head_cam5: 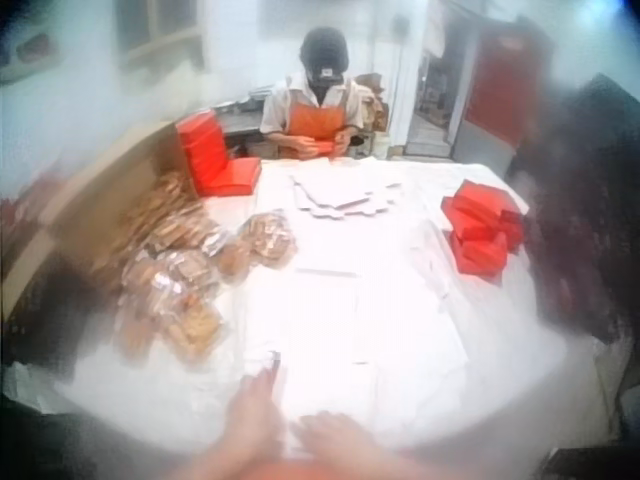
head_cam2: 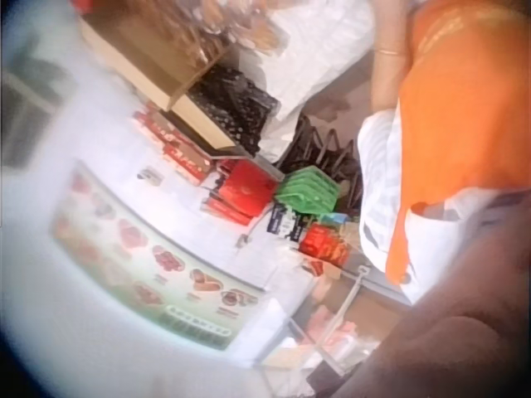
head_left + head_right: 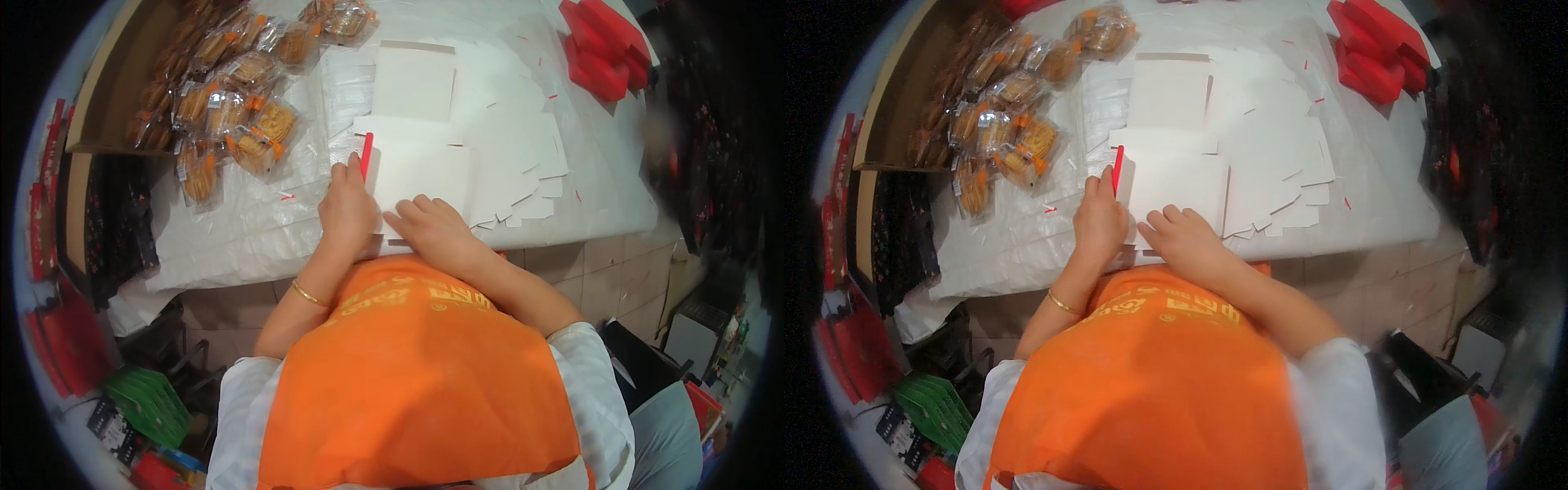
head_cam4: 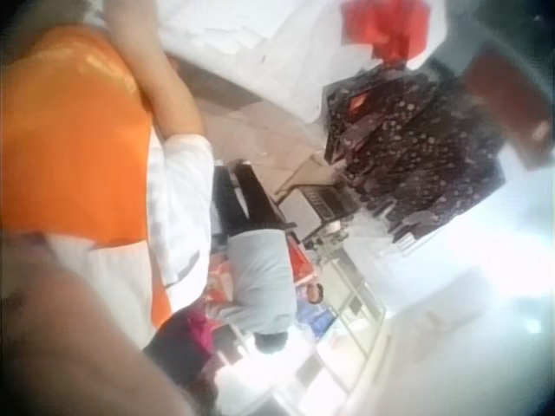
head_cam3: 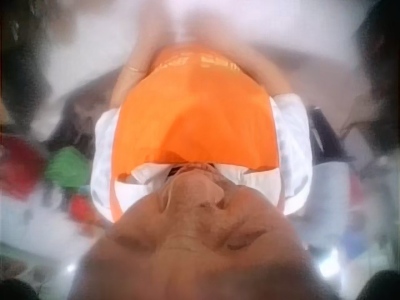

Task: The person folds flat white cardboard sheets into small rectangular boxes. They then insert a red foam insert into each box and place a packaged snack item inside. The completed boxes are stacked on the table.

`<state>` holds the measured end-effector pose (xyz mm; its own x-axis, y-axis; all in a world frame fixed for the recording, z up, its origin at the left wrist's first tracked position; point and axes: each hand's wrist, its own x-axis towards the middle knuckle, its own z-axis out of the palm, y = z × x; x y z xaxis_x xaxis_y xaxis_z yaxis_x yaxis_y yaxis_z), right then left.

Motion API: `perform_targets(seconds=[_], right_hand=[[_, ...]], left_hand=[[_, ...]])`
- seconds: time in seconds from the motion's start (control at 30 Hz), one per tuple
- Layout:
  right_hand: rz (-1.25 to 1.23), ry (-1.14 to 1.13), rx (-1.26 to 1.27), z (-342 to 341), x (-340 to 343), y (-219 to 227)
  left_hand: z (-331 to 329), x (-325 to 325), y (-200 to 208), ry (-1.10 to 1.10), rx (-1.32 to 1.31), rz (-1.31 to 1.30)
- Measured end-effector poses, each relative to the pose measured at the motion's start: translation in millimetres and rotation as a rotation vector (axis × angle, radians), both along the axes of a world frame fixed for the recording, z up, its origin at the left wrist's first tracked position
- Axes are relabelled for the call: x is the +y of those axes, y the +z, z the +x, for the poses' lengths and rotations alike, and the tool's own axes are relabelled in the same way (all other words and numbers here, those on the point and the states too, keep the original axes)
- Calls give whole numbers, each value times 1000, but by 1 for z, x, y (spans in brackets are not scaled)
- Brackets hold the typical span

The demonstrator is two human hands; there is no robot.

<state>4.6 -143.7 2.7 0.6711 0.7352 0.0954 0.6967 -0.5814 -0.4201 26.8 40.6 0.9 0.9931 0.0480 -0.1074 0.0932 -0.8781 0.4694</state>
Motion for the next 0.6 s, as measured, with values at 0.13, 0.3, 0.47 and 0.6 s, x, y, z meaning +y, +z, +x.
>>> perform_targets(seconds=[0.13,0.3,0.47,0.6], right_hand=[[8,-4,23,-1,1,-2],[24,-8,41,-1,0,1],[474,-77,119,8,-30,33],[620,-806,-67,14,-74,13]], left_hand=[[6,2,-8,-2,-117,54],[14,7,-23,-24,-92,244],[8,17,-15,-28,-144,-5],[14,43,4,177,124,-711]])
